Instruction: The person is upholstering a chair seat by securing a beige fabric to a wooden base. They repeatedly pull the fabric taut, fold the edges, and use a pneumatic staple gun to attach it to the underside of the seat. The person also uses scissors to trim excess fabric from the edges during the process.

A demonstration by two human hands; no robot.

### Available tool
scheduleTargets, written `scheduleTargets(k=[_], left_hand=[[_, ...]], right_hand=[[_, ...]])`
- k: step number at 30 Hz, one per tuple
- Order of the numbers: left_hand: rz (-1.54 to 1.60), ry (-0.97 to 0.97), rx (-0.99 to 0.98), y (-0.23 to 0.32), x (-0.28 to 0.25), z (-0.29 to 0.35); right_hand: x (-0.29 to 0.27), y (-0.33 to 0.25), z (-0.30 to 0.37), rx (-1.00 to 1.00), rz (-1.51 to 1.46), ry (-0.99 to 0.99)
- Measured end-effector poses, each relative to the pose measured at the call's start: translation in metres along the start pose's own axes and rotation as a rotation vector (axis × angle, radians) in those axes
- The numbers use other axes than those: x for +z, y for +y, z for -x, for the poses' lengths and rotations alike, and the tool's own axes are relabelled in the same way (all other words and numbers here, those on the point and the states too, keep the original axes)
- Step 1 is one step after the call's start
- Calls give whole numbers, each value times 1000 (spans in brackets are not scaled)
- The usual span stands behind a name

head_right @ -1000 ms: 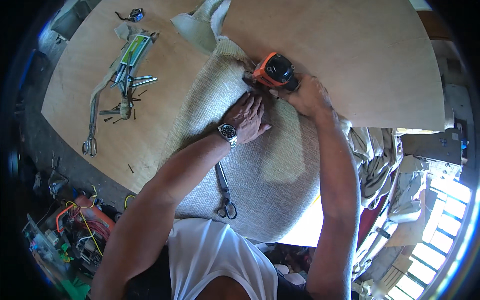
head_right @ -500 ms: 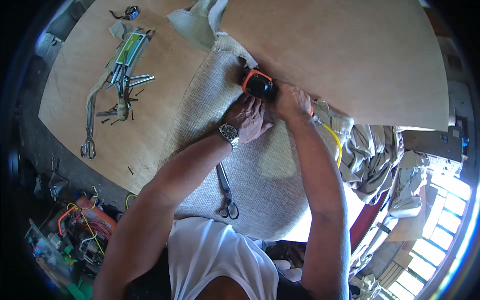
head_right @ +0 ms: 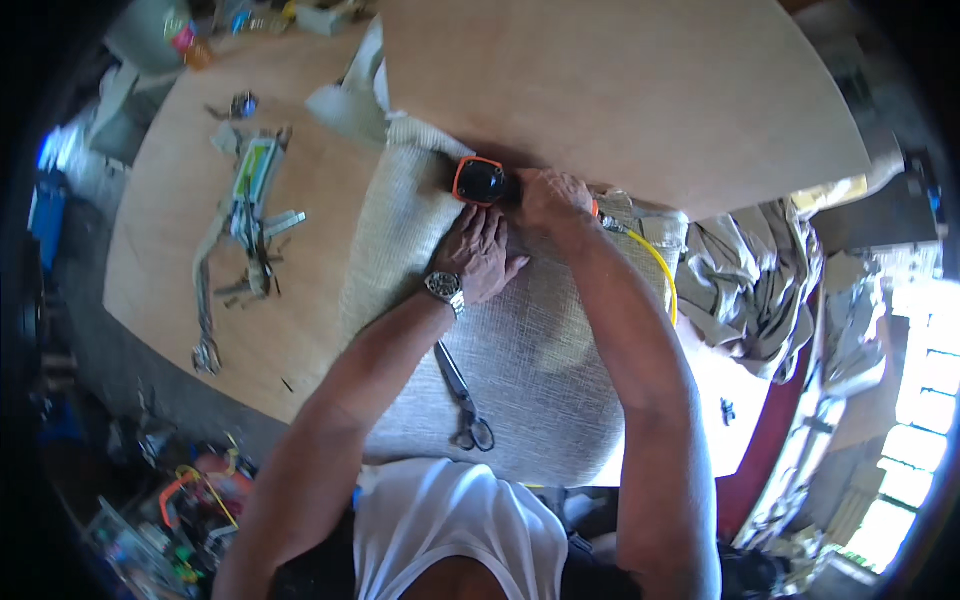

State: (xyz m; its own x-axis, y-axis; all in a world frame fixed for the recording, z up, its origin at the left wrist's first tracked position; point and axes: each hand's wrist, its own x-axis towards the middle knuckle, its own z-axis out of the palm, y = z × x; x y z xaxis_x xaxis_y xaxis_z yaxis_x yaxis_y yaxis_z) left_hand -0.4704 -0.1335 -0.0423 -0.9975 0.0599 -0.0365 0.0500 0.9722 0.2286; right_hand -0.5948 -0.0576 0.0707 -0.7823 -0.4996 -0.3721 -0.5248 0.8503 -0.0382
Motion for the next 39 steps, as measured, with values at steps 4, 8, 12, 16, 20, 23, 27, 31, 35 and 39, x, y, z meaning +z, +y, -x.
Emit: scheduleTargets(k=[4, 8, 12, 16, 20, 23, 27, 31, 35, 39], left_hand=[[7, -75, 8, -3, -11, -1], [-29, -117, 13, -1, -20, -5], [246, -120, 68, -14, -46, 1], [110, 420, -182, -51, -87, 28], [366, 425, -455, -100, -123, 14], [787, 287, -391, -136, -131, -16], [696, 228, -330, -162, -113, -41], [623, 191, -376, -156, -100, -46], [338, 254, -606, -132, -106, -48], [266, 280, -766, -120, -112, -53]], right_hand=[[-50, 3, 27, -5, 0, 108], [-105, 31, 71, -98, -178, 209], [-119, 40, 100, -119, -482, 282], [-100, 51, 118, -244, -468, 337], [-78, 47, 110, -169, -523, 245], [-73, 46, 102, -174, -864, 72], [-54, 54, 125, -189, -1366, -155], [-12, 37, 138, 43, -1740, -165], [28, -11, 109, 183, -2165, -42], [48, -38, 77, 288, -2329, 2]])
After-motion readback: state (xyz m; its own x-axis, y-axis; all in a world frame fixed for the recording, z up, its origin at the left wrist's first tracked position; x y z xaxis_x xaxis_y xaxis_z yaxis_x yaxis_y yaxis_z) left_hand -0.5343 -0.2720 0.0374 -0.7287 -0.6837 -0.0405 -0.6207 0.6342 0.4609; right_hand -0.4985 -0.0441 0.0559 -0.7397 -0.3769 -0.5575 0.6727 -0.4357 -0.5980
